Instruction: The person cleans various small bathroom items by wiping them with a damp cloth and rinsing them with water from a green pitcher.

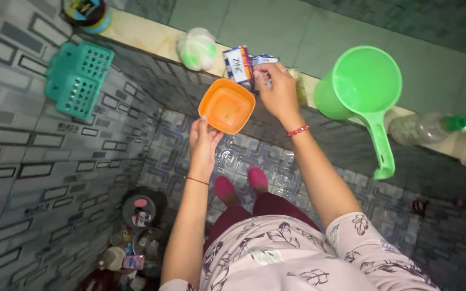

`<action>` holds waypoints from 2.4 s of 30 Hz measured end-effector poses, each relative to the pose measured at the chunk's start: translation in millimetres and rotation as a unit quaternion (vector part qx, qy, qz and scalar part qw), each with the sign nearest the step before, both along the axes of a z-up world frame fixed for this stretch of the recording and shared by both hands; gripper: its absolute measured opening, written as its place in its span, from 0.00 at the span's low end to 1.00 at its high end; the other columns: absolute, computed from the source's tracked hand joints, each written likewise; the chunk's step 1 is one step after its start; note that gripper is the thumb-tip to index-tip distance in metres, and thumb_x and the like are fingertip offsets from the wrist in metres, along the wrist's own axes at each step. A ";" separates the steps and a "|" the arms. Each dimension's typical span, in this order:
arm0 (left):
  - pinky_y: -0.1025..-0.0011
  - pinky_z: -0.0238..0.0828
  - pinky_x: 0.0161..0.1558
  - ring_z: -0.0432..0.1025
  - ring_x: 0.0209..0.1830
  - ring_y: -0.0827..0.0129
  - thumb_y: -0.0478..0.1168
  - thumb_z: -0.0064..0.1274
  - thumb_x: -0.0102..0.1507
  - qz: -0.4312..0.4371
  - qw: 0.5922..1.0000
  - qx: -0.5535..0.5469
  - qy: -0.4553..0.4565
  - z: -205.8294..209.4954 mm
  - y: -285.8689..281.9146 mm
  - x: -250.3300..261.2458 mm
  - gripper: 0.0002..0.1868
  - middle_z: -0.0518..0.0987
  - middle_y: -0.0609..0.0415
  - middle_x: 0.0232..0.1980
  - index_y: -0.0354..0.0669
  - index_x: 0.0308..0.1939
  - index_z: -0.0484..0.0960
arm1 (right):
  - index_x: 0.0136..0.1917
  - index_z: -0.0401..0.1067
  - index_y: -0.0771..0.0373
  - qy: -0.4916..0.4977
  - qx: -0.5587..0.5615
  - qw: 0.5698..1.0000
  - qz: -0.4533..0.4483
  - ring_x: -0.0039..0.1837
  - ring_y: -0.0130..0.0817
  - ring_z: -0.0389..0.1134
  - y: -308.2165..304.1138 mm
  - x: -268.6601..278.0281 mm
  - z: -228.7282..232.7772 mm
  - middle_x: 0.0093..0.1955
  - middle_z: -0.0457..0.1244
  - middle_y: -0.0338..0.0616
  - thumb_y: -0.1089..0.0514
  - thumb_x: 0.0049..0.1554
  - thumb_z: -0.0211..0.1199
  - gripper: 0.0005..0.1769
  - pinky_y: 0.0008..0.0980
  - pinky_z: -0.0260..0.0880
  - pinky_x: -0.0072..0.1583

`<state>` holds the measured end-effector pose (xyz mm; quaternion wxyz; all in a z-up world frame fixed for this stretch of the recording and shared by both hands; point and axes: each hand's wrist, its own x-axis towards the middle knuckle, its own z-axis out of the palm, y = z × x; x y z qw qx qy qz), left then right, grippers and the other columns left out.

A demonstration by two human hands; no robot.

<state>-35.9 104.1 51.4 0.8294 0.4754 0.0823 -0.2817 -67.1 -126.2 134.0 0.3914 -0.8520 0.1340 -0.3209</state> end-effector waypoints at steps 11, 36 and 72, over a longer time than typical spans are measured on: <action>0.63 0.72 0.55 0.76 0.52 0.63 0.52 0.45 0.71 -0.154 0.988 0.012 -0.014 37.1 -60.9 -27.0 0.26 0.76 0.50 0.58 0.42 0.67 0.65 | 0.54 0.75 0.66 0.021 -0.178 0.971 -0.161 0.51 0.50 0.71 -36.0 -121.0 78.3 0.51 0.68 0.54 0.62 0.65 0.65 0.06 0.43 0.71 0.53; 0.61 0.73 0.58 0.75 0.59 0.59 0.51 0.47 0.70 -0.126 0.990 0.036 -0.057 45.4 -154.9 -57.5 0.28 0.74 0.48 0.63 0.43 0.69 0.61 | 0.51 0.73 0.73 0.177 0.396 0.898 -0.067 0.43 0.26 0.69 -161.7 -216.7 24.0 0.42 0.69 0.42 0.43 0.66 0.59 0.26 0.26 0.71 0.49; 0.58 0.70 0.60 0.74 0.60 0.61 0.47 0.46 0.70 -0.053 0.996 0.063 -0.026 43.3 -204.6 -35.4 0.27 0.73 0.50 0.64 0.43 0.71 0.60 | 0.46 0.81 0.63 0.539 -0.128 0.823 -0.126 0.51 0.54 0.74 -285.3 -36.3 -162.8 0.49 0.71 0.56 0.64 0.54 0.63 0.08 0.47 0.75 0.49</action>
